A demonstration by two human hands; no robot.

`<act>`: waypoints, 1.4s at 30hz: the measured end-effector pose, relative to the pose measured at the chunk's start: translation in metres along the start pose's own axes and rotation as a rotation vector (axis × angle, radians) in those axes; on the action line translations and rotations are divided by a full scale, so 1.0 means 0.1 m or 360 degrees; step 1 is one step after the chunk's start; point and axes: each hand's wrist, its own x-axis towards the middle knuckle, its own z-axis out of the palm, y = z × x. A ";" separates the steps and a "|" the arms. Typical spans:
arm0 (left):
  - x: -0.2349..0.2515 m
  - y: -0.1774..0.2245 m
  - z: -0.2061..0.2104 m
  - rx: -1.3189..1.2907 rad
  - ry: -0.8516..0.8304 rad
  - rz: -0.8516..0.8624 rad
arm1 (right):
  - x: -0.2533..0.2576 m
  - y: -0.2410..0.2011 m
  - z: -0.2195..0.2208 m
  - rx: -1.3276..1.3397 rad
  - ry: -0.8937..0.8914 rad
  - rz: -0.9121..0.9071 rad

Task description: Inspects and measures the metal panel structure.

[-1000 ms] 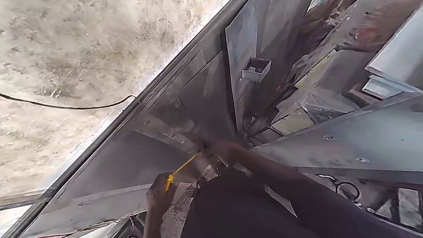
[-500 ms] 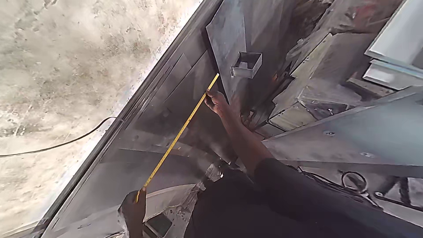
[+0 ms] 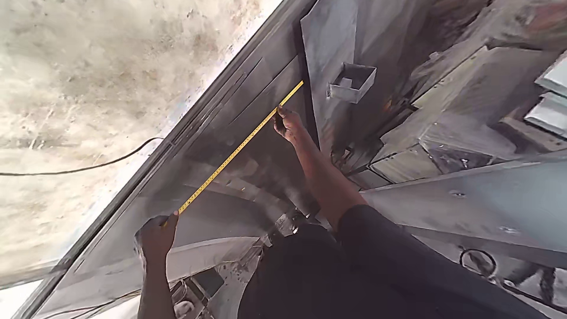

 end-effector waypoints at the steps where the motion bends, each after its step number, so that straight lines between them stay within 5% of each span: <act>1: 0.05 0.00 -0.02 0.0023 0.0000 -0.0014 | -0.05 0.04 -0.02 -0.0025 -0.0026 0.0014; 19: 0.31 0.12 -0.12 0.0208 -0.0019 -0.0249 | -0.98 1.12 -1.07 -0.0442 0.0019 0.0524; 24: 0.22 0.10 -0.07 -0.0197 -0.0094 -0.0065 | -1.11 1.16 -1.15 -0.0577 0.0005 0.0520; 38: -1.41 -0.86 1.26 -0.0524 -0.0490 -0.0615 | -1.72 1.05 -0.94 -0.1452 -0.0413 0.0545; 42: -1.86 -1.07 1.51 -0.0657 -0.0693 -0.0664 | -1.82 1.05 -0.68 -0.1891 -0.1058 0.0556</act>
